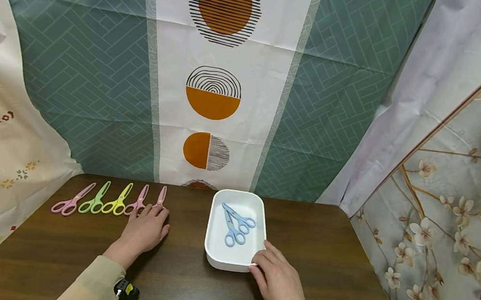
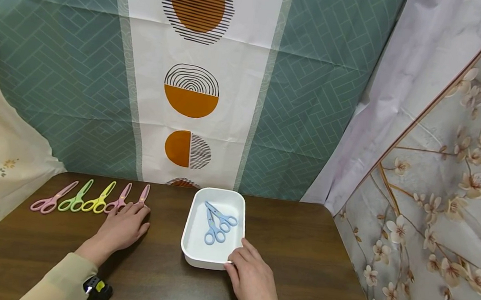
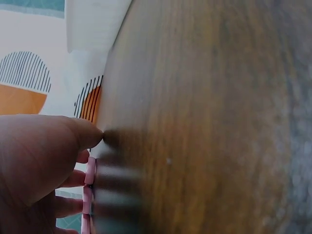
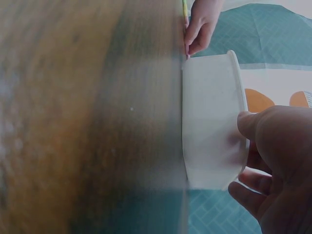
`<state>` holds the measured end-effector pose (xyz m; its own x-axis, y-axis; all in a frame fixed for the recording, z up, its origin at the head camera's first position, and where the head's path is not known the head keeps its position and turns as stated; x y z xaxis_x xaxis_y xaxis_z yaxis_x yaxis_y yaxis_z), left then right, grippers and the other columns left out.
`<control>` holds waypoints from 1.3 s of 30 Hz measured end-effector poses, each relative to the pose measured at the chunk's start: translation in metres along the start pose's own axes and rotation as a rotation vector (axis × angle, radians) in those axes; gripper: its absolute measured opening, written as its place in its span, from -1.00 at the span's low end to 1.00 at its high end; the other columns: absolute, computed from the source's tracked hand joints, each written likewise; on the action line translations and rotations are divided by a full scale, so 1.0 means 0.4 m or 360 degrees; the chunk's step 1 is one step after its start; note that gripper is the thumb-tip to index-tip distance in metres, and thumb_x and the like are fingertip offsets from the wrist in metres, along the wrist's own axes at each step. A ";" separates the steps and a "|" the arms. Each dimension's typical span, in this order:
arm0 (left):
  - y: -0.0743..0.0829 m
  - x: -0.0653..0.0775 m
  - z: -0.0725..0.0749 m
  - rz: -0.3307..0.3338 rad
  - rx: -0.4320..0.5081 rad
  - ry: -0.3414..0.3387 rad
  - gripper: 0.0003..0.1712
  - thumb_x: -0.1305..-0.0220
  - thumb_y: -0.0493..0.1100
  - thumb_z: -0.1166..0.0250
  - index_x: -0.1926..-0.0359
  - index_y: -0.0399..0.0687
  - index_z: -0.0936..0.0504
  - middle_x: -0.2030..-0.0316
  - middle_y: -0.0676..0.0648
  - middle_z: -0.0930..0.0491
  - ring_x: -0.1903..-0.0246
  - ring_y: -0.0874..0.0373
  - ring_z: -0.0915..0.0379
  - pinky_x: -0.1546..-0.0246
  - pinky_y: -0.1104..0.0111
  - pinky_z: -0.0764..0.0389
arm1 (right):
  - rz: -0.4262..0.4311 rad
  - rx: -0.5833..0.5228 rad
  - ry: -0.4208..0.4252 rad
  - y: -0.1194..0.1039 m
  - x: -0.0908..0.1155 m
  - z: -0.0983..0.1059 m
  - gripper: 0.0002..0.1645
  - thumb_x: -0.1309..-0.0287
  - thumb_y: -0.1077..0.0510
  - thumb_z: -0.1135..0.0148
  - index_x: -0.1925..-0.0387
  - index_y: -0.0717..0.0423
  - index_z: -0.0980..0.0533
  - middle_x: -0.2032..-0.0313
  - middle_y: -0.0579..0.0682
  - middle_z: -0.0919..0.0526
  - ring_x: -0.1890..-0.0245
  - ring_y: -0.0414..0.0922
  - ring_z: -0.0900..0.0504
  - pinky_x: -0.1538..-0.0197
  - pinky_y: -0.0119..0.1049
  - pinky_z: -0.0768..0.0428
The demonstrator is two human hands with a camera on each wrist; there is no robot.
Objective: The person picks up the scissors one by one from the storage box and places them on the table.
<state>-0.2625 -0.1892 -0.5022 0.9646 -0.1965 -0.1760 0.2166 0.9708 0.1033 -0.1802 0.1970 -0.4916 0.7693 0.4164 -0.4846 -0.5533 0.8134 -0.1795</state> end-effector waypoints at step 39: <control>0.018 0.011 0.002 0.0054 0.0115 0.0176 -0.40 -0.51 0.03 -0.44 -0.39 -0.21 -0.64 -0.44 -0.35 -0.53 -0.51 -0.44 -0.34 -0.44 -0.52 -0.17 | -0.0032 -0.0009 -0.0036 -0.005 -0.004 0.005 -0.82 -0.38 0.03 -0.56 0.26 -0.21 -0.64 0.09 -0.25 -0.72 -0.45 0.02 -0.58 -0.33 -0.04 -0.66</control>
<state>-0.2566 -0.1831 -0.5014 0.9499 -0.1434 -0.2776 0.1982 0.9634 0.1806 -0.1796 0.1956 -0.4888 0.7875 0.4090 -0.4611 -0.5392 0.8195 -0.1940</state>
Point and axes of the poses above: each hand's wrist, its own x-axis away from the middle knuckle, its own z-axis out of the back of the hand, y = z × x, the point moved 1 cm from there along -x, towards the middle knuckle
